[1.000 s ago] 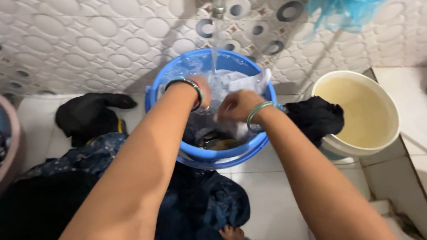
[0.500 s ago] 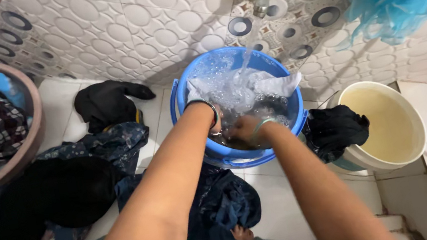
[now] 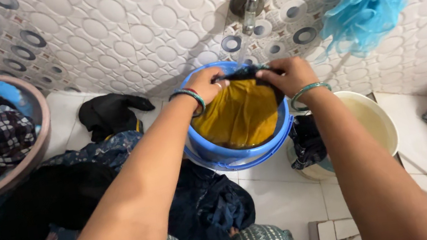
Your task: The person gathers a pile of clothes from a stool and moves them to a bathroom. They sit on the floor, turn on a tap to fill a blue bucket with water, and proceed to wash the clothes by hand, scrubbing and rinsing them in the bucket.
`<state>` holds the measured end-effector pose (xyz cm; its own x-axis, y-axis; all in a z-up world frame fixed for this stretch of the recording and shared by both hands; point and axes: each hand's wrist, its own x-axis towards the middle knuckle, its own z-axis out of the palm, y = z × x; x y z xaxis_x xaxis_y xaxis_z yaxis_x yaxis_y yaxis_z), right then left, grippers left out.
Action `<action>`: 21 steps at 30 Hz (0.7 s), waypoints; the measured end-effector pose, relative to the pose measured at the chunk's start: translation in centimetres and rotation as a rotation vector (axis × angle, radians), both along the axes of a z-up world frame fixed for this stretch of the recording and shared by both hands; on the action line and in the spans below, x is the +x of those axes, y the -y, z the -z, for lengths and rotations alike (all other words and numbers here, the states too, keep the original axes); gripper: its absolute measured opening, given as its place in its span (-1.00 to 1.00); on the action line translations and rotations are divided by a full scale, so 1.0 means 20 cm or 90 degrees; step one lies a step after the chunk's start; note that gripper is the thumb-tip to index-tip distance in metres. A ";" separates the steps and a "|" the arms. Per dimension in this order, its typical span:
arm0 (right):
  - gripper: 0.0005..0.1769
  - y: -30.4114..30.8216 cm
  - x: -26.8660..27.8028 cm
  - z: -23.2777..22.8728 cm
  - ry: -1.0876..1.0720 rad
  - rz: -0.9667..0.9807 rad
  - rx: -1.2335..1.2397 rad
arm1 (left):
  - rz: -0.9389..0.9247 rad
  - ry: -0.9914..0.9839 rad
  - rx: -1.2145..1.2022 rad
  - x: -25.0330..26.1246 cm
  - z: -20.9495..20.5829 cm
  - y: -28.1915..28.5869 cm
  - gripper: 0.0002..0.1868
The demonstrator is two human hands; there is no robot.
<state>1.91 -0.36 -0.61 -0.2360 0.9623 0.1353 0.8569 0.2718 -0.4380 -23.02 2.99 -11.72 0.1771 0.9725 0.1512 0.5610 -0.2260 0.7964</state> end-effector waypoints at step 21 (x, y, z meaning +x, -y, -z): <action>-0.57 0.04 -0.16 0.38 -0.548 -0.100 -0.075 | 0.073 0.335 -0.003 0.24 -0.56 0.16 -0.68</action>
